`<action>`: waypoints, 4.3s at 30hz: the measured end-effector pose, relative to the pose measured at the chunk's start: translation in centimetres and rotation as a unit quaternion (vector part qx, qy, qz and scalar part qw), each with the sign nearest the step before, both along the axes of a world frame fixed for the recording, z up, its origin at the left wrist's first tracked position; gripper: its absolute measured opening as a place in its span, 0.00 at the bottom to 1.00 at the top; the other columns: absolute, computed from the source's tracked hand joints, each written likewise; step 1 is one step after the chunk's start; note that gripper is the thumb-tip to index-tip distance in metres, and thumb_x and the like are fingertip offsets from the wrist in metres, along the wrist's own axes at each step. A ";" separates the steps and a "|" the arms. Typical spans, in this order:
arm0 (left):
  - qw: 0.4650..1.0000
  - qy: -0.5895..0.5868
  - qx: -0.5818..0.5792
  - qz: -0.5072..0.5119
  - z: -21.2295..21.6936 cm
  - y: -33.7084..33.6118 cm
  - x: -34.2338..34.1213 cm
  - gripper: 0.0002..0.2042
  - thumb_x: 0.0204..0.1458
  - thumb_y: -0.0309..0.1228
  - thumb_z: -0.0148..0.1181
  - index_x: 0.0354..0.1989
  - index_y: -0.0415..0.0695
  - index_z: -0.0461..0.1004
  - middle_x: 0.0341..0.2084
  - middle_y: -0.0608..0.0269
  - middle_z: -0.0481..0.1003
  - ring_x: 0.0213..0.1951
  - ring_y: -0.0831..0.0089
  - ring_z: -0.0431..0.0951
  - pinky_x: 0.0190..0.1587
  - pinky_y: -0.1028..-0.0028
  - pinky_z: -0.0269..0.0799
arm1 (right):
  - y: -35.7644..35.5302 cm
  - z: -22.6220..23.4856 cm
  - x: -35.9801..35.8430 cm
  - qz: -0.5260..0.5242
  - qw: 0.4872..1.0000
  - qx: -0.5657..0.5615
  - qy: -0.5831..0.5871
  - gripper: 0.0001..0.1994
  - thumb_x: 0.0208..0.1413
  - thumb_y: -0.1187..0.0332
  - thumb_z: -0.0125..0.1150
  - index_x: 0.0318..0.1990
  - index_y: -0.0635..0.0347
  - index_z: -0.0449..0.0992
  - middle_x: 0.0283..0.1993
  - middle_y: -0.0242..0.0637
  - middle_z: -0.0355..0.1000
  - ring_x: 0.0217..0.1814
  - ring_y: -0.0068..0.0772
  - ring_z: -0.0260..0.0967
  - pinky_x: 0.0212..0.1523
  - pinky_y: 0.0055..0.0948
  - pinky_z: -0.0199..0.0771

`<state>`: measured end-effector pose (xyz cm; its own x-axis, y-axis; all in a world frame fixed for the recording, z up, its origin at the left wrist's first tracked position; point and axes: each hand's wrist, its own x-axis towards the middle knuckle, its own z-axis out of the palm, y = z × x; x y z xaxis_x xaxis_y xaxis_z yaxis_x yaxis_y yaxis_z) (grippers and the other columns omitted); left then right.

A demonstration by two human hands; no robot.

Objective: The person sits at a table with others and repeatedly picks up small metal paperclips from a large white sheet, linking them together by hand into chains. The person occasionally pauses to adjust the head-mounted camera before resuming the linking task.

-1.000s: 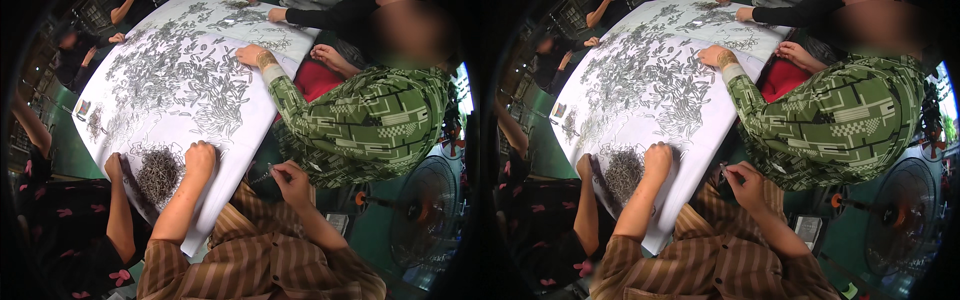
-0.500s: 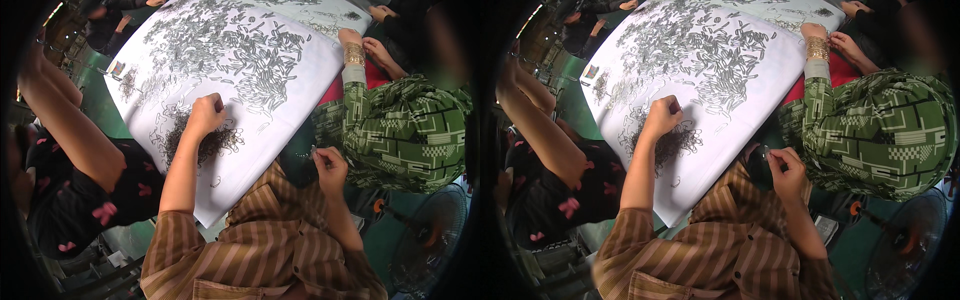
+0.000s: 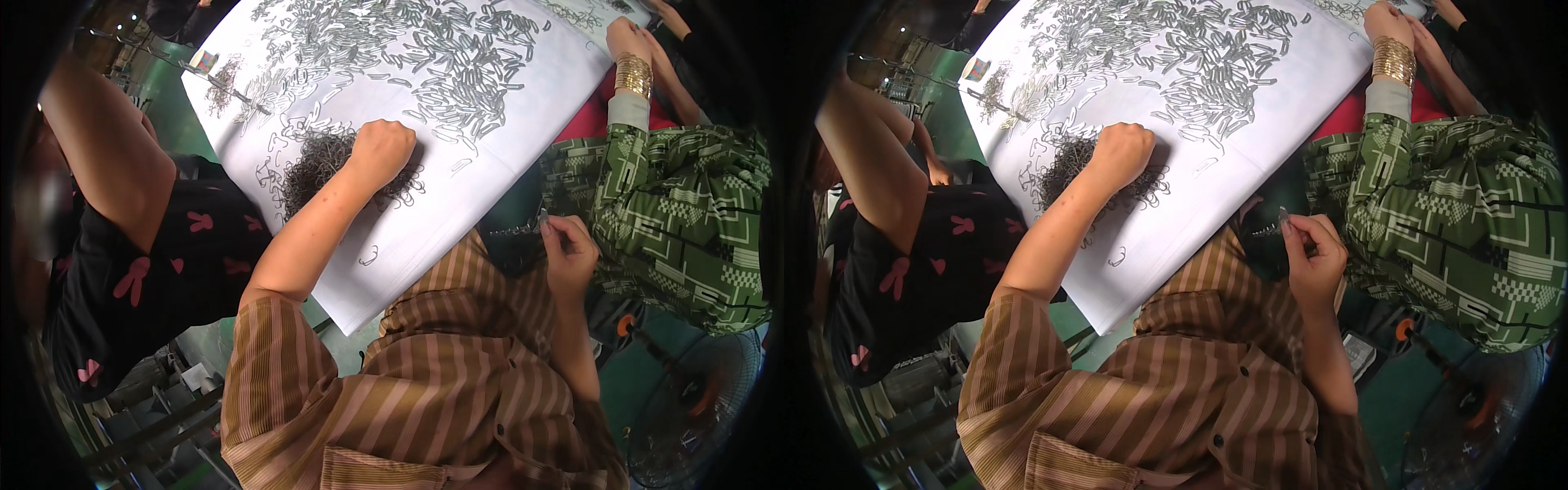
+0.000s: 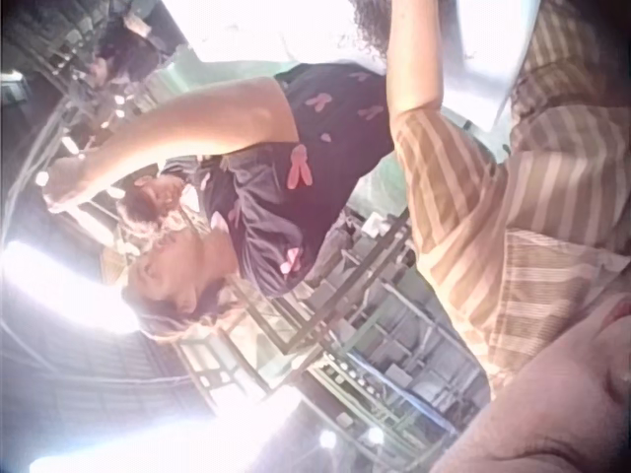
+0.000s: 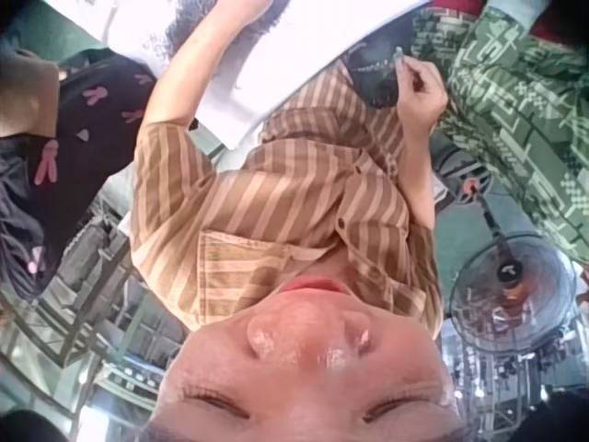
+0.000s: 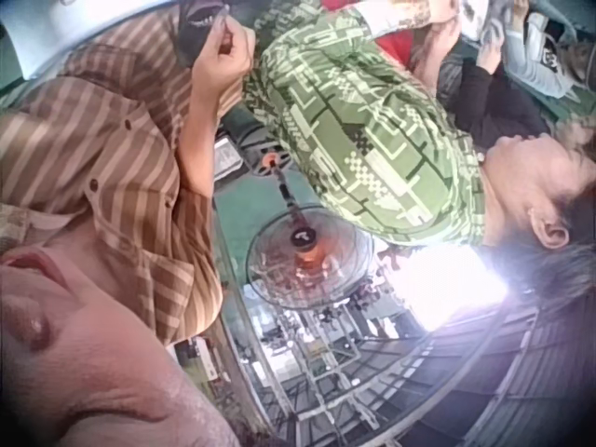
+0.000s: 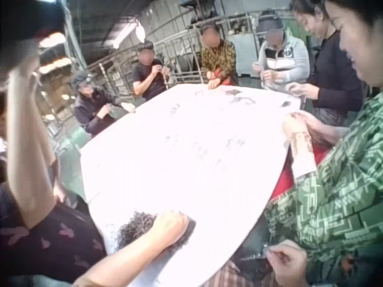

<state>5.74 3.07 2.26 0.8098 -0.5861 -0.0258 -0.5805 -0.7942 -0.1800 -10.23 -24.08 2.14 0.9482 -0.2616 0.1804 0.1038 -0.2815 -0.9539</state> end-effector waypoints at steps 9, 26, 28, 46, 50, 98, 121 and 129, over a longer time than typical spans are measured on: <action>0.984 0.158 -0.081 0.008 4.7 1.0 -5.2 0.03 0.39 0.25 0.57 0.18 0.42 0.75 0.16 0.51 0.75 0.21 0.55 0.77 0.29 0.63 0.75 | -0.5 0.6 1.2 0.013 1.000 -0.015 0.019 0.03 0.52 0.79 0.61 0.33 0.70 0.76 0.27 0.34 0.69 0.27 0.21 0.63 0.30 0.19 0.63; 0.963 0.043 -0.225 0.142 -0.3 1.3 -3.2 0.05 0.48 0.22 0.58 0.34 0.39 0.78 0.29 0.53 0.75 0.31 0.53 0.77 0.35 0.64 0.74 | 0.0 1.7 1.4 0.017 0.999 -0.030 0.010 0.03 0.51 0.80 0.61 0.33 0.70 0.76 0.28 0.36 0.70 0.27 0.23 0.68 0.30 0.19 0.67; 0.955 0.037 -0.248 0.159 0.5 1.6 -2.8 0.04 0.50 0.23 0.57 0.33 0.40 0.78 0.29 0.54 0.75 0.30 0.53 0.77 0.33 0.63 0.73 | -0.2 1.7 1.4 0.012 0.999 -0.030 0.008 0.03 0.51 0.80 0.61 0.33 0.70 0.76 0.28 0.36 0.70 0.27 0.23 0.68 0.30 0.19 0.67; 0.965 0.003 -0.226 0.132 1.0 1.9 -0.6 0.11 0.46 0.21 0.57 0.39 0.34 0.78 0.37 0.47 0.76 0.39 0.52 0.76 0.42 0.63 0.74 | 0.5 0.5 0.9 0.023 0.999 -0.029 0.002 0.03 0.52 0.79 0.61 0.33 0.68 0.76 0.29 0.37 0.71 0.28 0.27 0.70 0.30 0.23 0.69; 0.973 0.022 -0.031 0.228 -1.7 2.5 1.9 0.09 0.47 0.21 0.51 0.35 0.33 0.76 0.36 0.45 0.75 0.41 0.53 0.76 0.41 0.65 0.75 | 0.7 0.7 0.8 0.026 0.998 -0.050 -0.009 0.03 0.51 0.79 0.61 0.33 0.68 0.76 0.28 0.38 0.71 0.28 0.29 0.70 0.30 0.23 0.69; 0.625 0.310 -0.699 0.158 3.3 -4.0 -7.3 0.05 0.49 0.19 0.63 0.30 0.39 0.72 0.23 0.70 0.72 0.27 0.83 0.69 0.33 0.82 0.66 | 0.9 0.4 1.3 0.026 0.998 -0.038 -0.038 0.02 0.51 0.78 0.61 0.33 0.65 0.76 0.28 0.38 0.70 0.27 0.31 0.68 0.27 0.26 0.67; 0.531 0.384 -0.731 0.188 2.5 -3.5 -5.9 0.04 0.50 0.21 0.61 0.31 0.42 0.73 0.32 0.62 0.75 0.32 0.78 0.71 0.34 0.80 0.63 | 1.4 0.2 2.3 0.034 0.998 -0.023 -0.057 0.03 0.50 0.80 0.61 0.33 0.66 0.77 0.29 0.39 0.71 0.28 0.31 0.70 0.29 0.25 0.69; 0.801 0.184 -0.493 0.285 2.7 -0.2 -3.9 0.05 0.48 0.22 0.66 0.27 0.40 0.74 0.24 0.72 0.73 0.25 0.85 0.69 0.28 0.83 0.63 | 1.7 -0.2 2.6 0.049 0.998 -0.012 -0.034 0.03 0.50 0.80 0.60 0.33 0.67 0.77 0.28 0.39 0.72 0.28 0.32 0.71 0.28 0.25 0.69</action>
<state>1.85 2.92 4.94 0.9971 -0.0059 -0.0761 0.0574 -0.5995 0.7983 -7.61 -22.34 1.91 0.9542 -0.1625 0.2513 0.1972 -0.2901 -0.9365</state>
